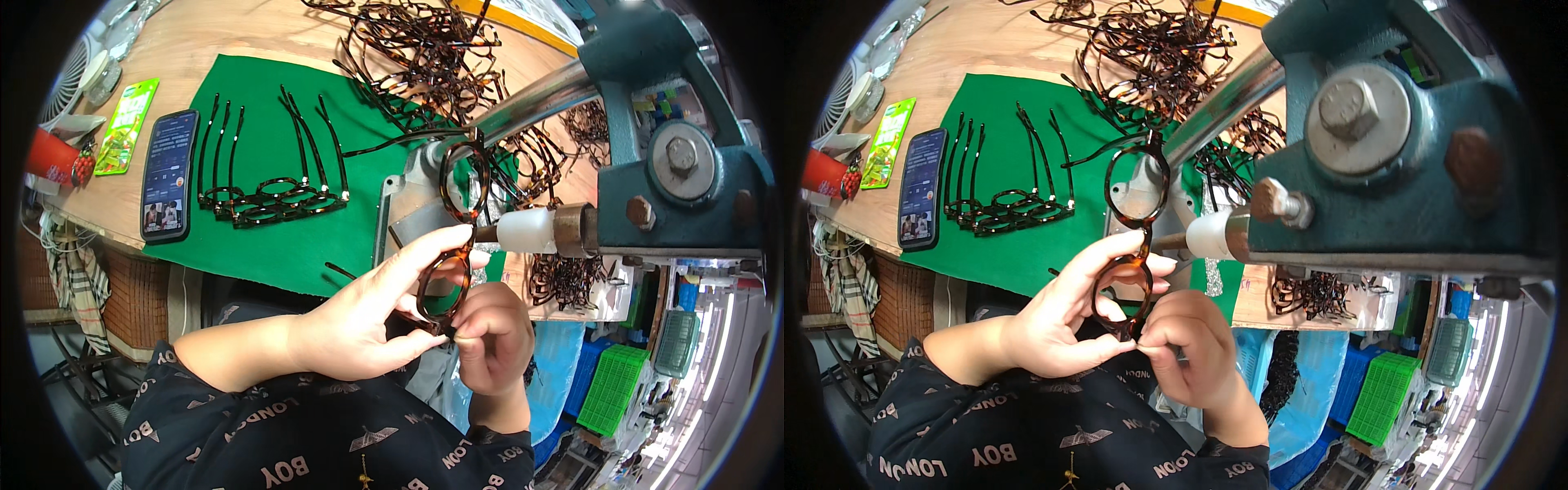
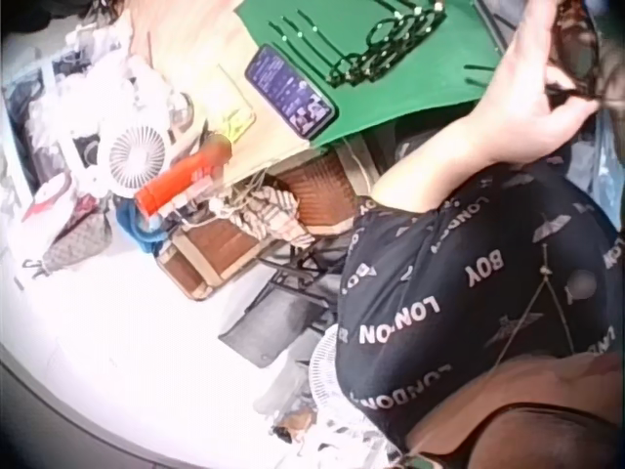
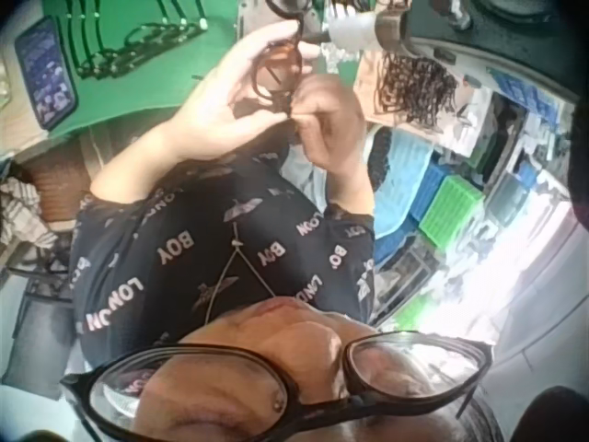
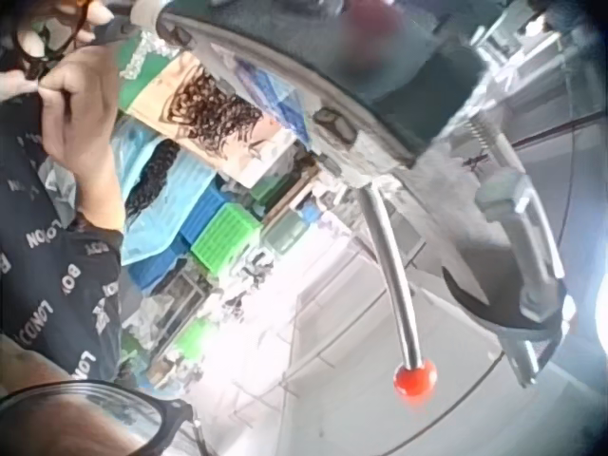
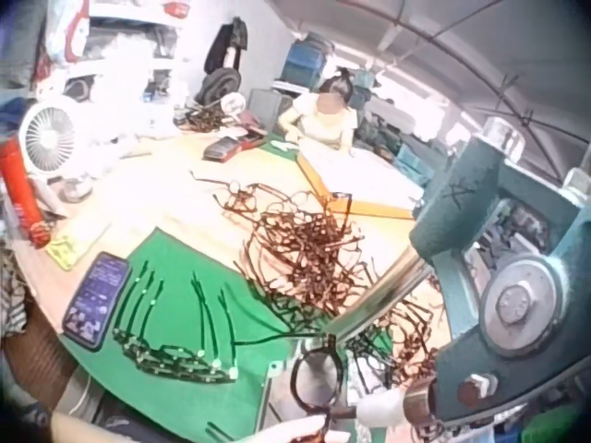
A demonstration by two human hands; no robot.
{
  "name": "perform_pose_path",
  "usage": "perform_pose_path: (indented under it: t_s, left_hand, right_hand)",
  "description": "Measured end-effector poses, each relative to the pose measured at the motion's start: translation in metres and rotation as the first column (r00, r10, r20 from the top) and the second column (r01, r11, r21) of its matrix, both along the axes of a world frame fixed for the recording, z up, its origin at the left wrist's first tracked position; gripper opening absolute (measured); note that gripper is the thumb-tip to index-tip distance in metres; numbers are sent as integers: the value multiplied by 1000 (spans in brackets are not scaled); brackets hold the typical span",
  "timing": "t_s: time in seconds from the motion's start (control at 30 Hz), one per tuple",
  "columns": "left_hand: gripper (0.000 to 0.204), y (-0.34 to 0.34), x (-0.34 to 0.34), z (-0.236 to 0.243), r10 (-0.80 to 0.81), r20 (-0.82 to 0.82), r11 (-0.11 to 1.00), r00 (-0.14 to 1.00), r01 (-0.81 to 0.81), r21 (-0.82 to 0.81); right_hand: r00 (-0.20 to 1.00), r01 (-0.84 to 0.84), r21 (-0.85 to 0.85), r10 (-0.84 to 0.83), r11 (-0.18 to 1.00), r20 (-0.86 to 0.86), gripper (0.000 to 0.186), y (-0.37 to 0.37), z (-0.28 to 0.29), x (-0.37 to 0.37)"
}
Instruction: The person moves a pile of eyeglass frames from a cloth to a workbench and then uses a heating tool to warm and adjust the frames one by one. The person repeatedly picks up frames, applies heat to the temples, and bends them into shape before placing them on the table.
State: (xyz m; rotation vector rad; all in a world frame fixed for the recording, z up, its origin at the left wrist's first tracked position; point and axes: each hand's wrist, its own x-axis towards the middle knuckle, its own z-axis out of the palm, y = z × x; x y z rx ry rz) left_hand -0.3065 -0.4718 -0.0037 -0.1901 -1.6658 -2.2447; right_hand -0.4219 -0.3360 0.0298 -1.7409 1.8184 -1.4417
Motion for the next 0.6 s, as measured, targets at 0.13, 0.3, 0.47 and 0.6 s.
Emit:
perform_pose_path:
  t_s: [0.13, 0.3, 0.47, 0.6]
  left_hand:
    - [82, 0, 2, 3, 4, 34, 1000, 999, -4, 5]
    - [81, -3, 2, 3, -4, 62, 1000, 998, 4, -11]
    - [81, -2, 2, 5, -5, 78, 1000, 997, 6, -6]
    - [81, -2, 3, 6, -2, 80, 1000, 997, 3, -2]
  right_hand:
    - [993, -6, -13, 4, 1000, -118, 9, -6, 0, 0]
    - [988, 12, 20, -9, 1000, -152, 9, -7, 3, 0]
    - [996, 16, 4, -16, 1000, -82, 10, -6, 3, 0]
    - [1000, 14, 5, -14, 1000, -16, 11, -6, 2, 0]
